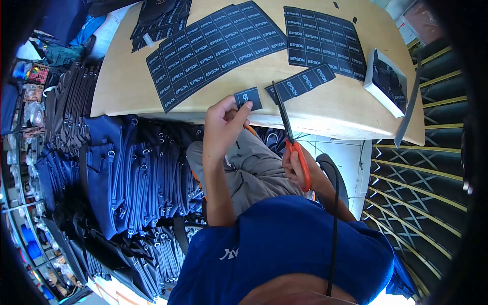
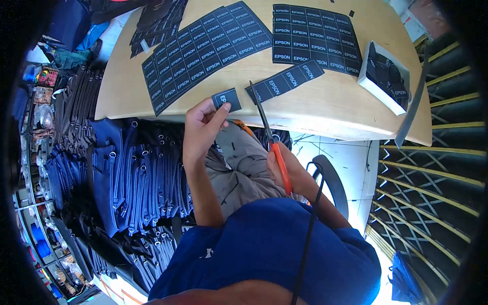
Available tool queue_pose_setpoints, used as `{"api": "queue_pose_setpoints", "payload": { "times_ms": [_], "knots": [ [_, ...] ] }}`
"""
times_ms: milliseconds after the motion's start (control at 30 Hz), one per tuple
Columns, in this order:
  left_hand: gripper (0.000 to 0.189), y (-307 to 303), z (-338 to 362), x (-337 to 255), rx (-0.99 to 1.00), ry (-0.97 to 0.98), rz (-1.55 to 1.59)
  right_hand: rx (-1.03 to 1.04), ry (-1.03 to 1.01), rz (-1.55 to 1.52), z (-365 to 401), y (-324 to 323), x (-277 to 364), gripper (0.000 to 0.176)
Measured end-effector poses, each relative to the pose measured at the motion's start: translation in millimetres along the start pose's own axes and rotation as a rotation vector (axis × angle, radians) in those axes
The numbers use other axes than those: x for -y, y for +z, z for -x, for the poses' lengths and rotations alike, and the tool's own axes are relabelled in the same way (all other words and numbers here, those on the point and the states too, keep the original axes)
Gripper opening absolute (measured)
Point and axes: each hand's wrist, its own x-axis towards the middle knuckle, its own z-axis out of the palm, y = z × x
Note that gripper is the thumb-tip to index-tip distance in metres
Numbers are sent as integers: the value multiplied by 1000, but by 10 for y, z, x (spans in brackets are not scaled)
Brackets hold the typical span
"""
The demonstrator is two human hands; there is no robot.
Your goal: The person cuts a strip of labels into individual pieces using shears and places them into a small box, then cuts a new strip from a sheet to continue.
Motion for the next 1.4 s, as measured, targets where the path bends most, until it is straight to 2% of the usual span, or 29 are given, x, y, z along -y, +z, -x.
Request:
{"api": "queue_pose_setpoints", "payload": {
  "times_ms": [133, 200, 300, 333, 400, 467, 533, 567, 600, 667, 700, 833, 900, 933, 1033, 1133, 1200, 1400],
  "knots": [
    [10, -19, 51, 59, 45, 49, -27, 43, -11, 37, 9, -85, -21, 31],
    [13, -10, 86, 63, 84, 31, 6, 36, -294, 311, -27, -124, -71, 40],
    [11, -13, 91, -11, 51, 51, -59, 21, -193, 347, -15, -107, -3, 45],
    [11, -3, 68, -42, 64, 55, -59, 8, -198, 346, -9, -98, 13, 45],
    [9, 12, 6, -96, -44, 116, -123, 54, -228, 373, 0, -73, 49, 41],
    [15, -27, -171, -38, -75, 145, -173, 63, -223, 351, 22, -39, 90, 39],
    [23, -36, -378, -70, -140, 285, -329, 74, -164, 359, 38, -23, 88, 36],
    [28, -35, -450, -97, -164, 252, -435, 94, -246, 341, 12, -2, 39, 53],
    [28, -26, -496, -101, -165, 260, -437, 94, -253, 343, 27, 6, 48, 53],
    [40, 14, -576, -92, -397, 568, -725, 89, -245, 358, 60, 10, 85, 53],
    [48, 78, -493, -130, -423, 489, -787, 84, -224, 332, 75, 8, 95, 55],
    [44, 323, -255, -39, -305, 522, -768, 62, -269, 328, 61, -75, 17, 58],
    [39, 464, -173, 60, -208, 545, -796, 41, -273, 297, 45, -116, 14, 35],
    [39, 525, -144, 76, -211, 542, -795, 43, -270, 299, 49, -121, 32, 35],
    [22, 637, -98, 43, -259, 514, -811, 3, -248, 325, 49, -116, 99, 34],
    [22, 625, -108, 59, -228, 477, -818, -73, -264, 435, 43, -111, 142, 32],
    [20, 612, -110, 75, -234, 496, -811, -97, -329, 434, 64, -89, 177, 19],
    [23, 612, -74, 97, -286, 557, -775, -101, -315, 431, 108, -163, 20, 15]
  ]
}}
